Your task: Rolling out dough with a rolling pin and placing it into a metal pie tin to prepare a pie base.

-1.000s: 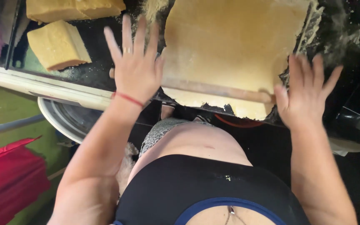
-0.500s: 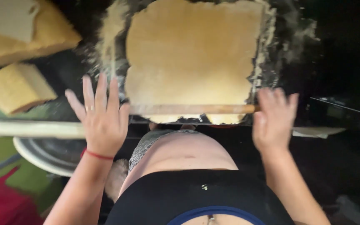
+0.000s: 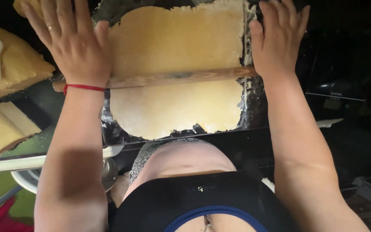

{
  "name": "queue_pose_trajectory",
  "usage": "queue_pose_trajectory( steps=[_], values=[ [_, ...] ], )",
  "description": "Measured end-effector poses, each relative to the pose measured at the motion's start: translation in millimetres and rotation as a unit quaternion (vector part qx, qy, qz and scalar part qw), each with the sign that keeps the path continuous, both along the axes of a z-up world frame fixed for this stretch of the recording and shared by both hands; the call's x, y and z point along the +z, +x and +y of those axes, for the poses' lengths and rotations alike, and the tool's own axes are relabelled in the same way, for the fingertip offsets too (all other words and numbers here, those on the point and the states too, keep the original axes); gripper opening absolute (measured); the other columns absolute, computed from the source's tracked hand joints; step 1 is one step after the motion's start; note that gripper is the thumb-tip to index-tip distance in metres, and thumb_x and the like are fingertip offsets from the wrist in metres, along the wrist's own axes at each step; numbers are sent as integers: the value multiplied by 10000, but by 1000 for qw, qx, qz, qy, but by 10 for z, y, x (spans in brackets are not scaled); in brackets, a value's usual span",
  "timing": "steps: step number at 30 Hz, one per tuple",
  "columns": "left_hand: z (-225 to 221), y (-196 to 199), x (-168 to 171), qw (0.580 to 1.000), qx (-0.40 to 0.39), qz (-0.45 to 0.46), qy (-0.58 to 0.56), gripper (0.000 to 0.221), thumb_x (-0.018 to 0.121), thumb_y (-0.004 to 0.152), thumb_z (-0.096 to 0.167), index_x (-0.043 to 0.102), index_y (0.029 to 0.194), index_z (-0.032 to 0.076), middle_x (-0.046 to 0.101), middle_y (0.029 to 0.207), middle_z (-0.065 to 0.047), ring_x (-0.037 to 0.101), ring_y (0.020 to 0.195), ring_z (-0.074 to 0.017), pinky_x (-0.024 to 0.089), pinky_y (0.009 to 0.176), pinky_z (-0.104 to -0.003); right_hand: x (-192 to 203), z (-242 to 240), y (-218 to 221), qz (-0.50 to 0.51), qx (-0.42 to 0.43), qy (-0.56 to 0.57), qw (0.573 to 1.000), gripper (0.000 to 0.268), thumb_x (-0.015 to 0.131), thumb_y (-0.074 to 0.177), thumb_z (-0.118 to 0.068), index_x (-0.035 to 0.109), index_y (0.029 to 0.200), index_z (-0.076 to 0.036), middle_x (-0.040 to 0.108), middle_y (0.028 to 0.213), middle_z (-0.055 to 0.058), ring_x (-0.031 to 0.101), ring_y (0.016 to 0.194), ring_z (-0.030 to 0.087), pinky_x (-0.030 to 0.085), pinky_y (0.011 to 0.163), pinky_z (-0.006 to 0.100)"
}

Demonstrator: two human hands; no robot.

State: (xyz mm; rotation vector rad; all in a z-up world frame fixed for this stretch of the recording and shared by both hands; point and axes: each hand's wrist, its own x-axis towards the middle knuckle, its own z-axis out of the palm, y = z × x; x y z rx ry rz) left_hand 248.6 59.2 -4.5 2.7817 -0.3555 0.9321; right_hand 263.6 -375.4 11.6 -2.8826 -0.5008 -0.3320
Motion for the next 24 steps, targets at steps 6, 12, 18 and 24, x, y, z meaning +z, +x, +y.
queue_pose_trajectory(
  steps=[6, 12, 18, 24],
  values=[
    [-105, -699, 191, 992, 23, 126, 1, 882, 92, 1272, 537, 642, 1653, -37, 755, 1528, -340, 563, 1497, -549, 194, 1277, -671, 101, -22, -744, 58, -14, 31, 998, 630, 313, 1211, -465, 605, 1499, 14, 627, 1530, 230, 445, 1492, 516, 226, 1221, 781],
    [-103, -844, 199, 996, -5, 85, 33, 813, 184, 1251, 533, 726, 1475, -31, 703, 1456, -198, 560, 1363, -427, 350, 1134, -659, 133, -182, -1174, 1, 123, 29, 992, 309, 725, 1071, -421, 774, 1086, -116, 752, 1193, 55, 670, 1037, 334, 418, 912, 484],
    [-157, -678, 100, 981, -36, 189, 19, 645, 464, 1214, 312, 644, 1620, -155, 642, 1643, -348, 425, 1569, -585, 159, 1271, -738, -55, -339, -808, -33, 66, -52, 996, 417, 595, 1130, -574, 780, 1134, -201, 755, 1262, -24, 593, 1166, 301, 325, 961, 474],
    [-210, 86, 44, 982, -67, 174, -8, 695, 343, 1263, 279, 638, 1661, -210, 501, 1719, -390, 221, 1579, -603, 38, 1239, -787, -66, -239, 60, 25, -54, -97, 994, 342, 439, 1183, -367, 653, 1281, -119, 650, 1299, 146, 523, 1240, 382, 318, 1044, 502]
  ],
)
